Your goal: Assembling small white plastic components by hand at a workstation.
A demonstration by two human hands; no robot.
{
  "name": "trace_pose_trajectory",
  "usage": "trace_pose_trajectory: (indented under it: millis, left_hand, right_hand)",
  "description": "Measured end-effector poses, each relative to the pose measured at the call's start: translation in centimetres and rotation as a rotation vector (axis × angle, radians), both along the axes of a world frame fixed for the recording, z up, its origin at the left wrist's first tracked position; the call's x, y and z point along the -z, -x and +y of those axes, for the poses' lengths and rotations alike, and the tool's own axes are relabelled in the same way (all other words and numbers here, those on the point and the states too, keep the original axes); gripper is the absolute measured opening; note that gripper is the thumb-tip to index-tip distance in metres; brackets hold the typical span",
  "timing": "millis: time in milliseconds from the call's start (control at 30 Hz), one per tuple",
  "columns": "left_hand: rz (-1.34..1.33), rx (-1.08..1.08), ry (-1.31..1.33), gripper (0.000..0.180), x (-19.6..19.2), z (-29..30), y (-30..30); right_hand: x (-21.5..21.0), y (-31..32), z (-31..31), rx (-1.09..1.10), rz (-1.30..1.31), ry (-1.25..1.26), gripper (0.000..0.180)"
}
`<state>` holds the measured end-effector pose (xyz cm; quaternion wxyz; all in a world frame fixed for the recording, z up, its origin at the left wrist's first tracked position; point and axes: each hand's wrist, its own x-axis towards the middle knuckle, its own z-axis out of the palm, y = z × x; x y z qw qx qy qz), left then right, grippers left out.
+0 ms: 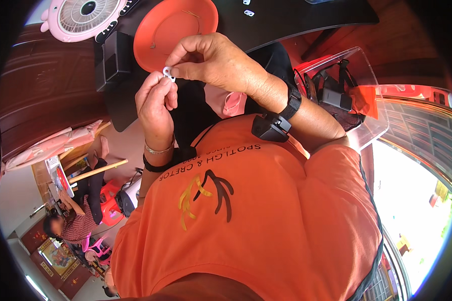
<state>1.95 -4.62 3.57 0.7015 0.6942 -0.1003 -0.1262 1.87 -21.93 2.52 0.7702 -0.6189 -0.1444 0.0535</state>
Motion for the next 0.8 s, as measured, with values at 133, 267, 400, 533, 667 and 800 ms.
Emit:
trace_pose_trajectory:
  millis: [133,267,400,533,667,800]
  left_hand:
    - [-0.011,0.002,0.081,0.022,0.2,-0.3,0.0]
    - [0.036,-0.029,0.127,0.020,0.1,-0.5,0.1]
    - [0.074,-0.008,0.162,0.021,0.4,-0.3,0.0]
    - [0.082,0.043,0.119,0.024,0.8,-0.1,-0.2]
    - [0.051,0.004,0.121,0.024,1.2,-0.2,-0.3]
    - [0.115,-0.114,0.061,0.023,0.4,-1.0,0.1]
  right_hand:
    - [0.9,0.0,0.6,0.051,-0.071,-0.015,0.017]
    - [0.7,0.2,0.6,0.032,-0.087,0.003,0.023]
    - [0.0,0.5,0.3,-0.014,-0.081,0.064,0.022]
    - [0.0,0.6,0.2,-0.026,-0.092,0.075,0.021]
    - [-0.2,0.7,0.3,-0.021,-0.120,0.194,0.027]
    - [-0.5,1.0,1.2,0.158,-0.301,0.436,0.028]
